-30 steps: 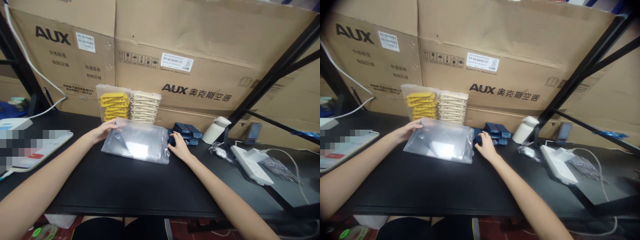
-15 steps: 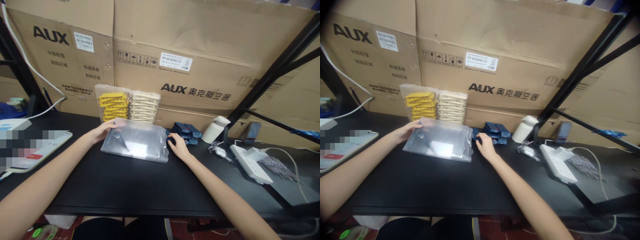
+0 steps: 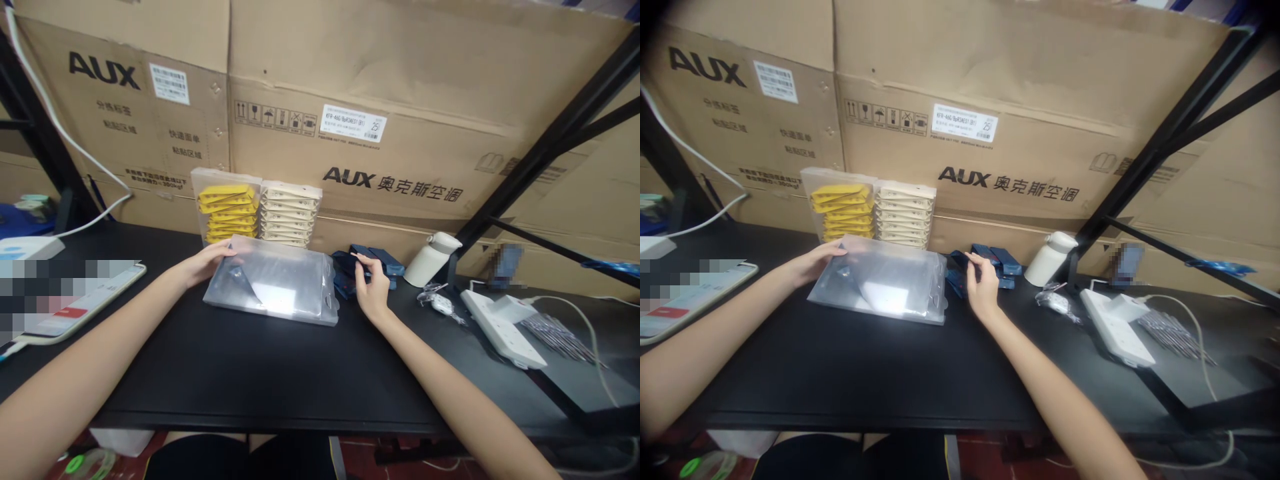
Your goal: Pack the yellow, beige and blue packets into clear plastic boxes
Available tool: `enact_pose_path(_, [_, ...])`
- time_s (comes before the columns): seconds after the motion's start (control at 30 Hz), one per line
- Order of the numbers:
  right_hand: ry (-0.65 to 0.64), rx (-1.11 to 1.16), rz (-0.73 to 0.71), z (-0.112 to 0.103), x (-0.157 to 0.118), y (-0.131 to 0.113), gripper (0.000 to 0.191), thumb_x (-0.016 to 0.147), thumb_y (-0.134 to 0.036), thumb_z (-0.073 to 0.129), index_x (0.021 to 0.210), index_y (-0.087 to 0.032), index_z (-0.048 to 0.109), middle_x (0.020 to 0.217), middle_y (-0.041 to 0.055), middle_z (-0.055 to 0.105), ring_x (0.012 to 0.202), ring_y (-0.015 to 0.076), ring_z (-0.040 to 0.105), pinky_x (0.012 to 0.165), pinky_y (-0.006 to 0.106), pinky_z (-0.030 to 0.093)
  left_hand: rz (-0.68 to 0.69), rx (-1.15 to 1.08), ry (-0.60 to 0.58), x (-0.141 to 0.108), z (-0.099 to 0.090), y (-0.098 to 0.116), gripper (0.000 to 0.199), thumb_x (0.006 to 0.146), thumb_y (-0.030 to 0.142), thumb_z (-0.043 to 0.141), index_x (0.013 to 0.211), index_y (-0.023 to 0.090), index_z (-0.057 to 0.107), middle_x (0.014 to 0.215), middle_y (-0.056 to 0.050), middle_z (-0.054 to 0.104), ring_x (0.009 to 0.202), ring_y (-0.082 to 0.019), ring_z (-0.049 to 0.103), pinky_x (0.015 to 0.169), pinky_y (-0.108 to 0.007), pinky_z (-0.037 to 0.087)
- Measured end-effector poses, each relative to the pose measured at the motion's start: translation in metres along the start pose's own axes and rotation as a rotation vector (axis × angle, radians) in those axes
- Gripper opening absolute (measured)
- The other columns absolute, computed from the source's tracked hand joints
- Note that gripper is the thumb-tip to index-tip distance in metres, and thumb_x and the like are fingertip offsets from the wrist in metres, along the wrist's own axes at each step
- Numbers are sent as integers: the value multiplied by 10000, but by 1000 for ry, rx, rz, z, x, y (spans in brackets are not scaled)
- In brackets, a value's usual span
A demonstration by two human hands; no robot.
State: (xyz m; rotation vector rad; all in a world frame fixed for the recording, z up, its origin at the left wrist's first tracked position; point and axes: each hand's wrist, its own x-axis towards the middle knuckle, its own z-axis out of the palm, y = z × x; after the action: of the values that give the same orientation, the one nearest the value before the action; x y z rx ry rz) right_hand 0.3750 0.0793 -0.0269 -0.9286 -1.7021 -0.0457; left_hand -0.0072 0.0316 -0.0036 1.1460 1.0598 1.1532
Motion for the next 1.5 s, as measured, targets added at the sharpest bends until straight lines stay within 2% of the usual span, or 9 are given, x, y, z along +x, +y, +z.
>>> enact_pose_path(0.13, [132, -21, 98, -4, 2, -5, 217, 902, -377, 508, 967, -179, 572, 888, 97, 677, 822, 235, 662, 740, 353, 519, 4, 12, 3, 1, 0, 0, 437, 666, 344, 765, 1076, 214, 689, 1197, -72, 698, 965, -243, 682, 734, -285, 563])
enact_pose_path(0.3, [218, -22, 126, -10, 10, -10, 230, 868, -391, 532, 903, -175, 600, 788, 63, 643, 749, 212, 607, 695, 330, 487, 17, 34, -2, 0, 0, 0, 434, 697, 333, 740, 1110, 226, 666, 1149, -67, 717, 977, -246, 686, 726, -286, 575])
enact_pose_path(0.43, [148, 45, 208, -10, 12, -13, 235, 829, -400, 561, 875, -175, 611, 739, 28, 618, 616, 168, 537, 606, 300, 457, 13, 40, 3, 0, 0, 0, 405, 704, 336, 738, 1091, 238, 669, 1112, -53, 728, 972, -243, 688, 720, -281, 576])
enact_pose_path(0.5, [86, 124, 269, -7, 10, -12, 243, 810, -418, 581, 861, -182, 606, 758, 25, 622, 614, 163, 535, 593, 293, 459, 9, 35, 1, 0, 0, 0, 403, 708, 334, 736, 1094, 242, 671, 1121, -51, 725, 965, -235, 689, 707, -270, 575])
enact_pose_path(0.57, [15, 243, 360, -2, 7, -10, 250, 785, -435, 614, 844, -194, 590, 741, 19, 617, 617, 171, 550, 584, 297, 471, 9, 24, -1, 0, 0, 0, 409, 704, 328, 741, 1099, 245, 677, 1113, -50, 729, 955, -233, 691, 703, -270, 576])
enact_pose_path(0.67, [-61, 385, 511, 6, 4, -4, 275, 761, -463, 649, 829, -213, 555, 613, -20, 558, 528, 171, 533, 520, 300, 467, 11, 21, -1, 1, -1, -1, 402, 693, 331, 749, 1078, 230, 695, 1083, -65, 738, 947, -252, 693, 713, -296, 584])
enact_pose_path(0.93, [13, 431, 614, 14, -2, 13, 395, 678, -544, 713, 786, -210, 531, 633, -27, 552, 570, 161, 537, 541, 279, 465, 2, 22, 2, 2, -2, -3, 404, 706, 327, 739, 1090, 211, 694, 1083, -74, 739, 923, -240, 700, 706, -279, 587])
enact_pose_path(1.2, [-12, 576, 708, 13, 0, -4, 416, 647, -526, 739, 589, -209, 477, 528, -53, 489, 496, 121, 478, 506, 246, 414, -14, -37, 5, 3, -1, -3, 356, 721, 291, 737, 1067, 216, 700, 1046, -60, 751, 866, -203, 707, 677, -239, 580])
enact_pose_path(1.5, [2, 662, 744, 10, 2, -14, 404, 609, -476, 776, 553, -205, 482, 515, -63, 473, 490, 104, 447, 512, 240, 386, -6, -52, 24, 4, 0, -4, 371, 683, 286, 766, 1043, 210, 717, 1089, -81, 740, 864, -221, 709, 648, -254, 585])
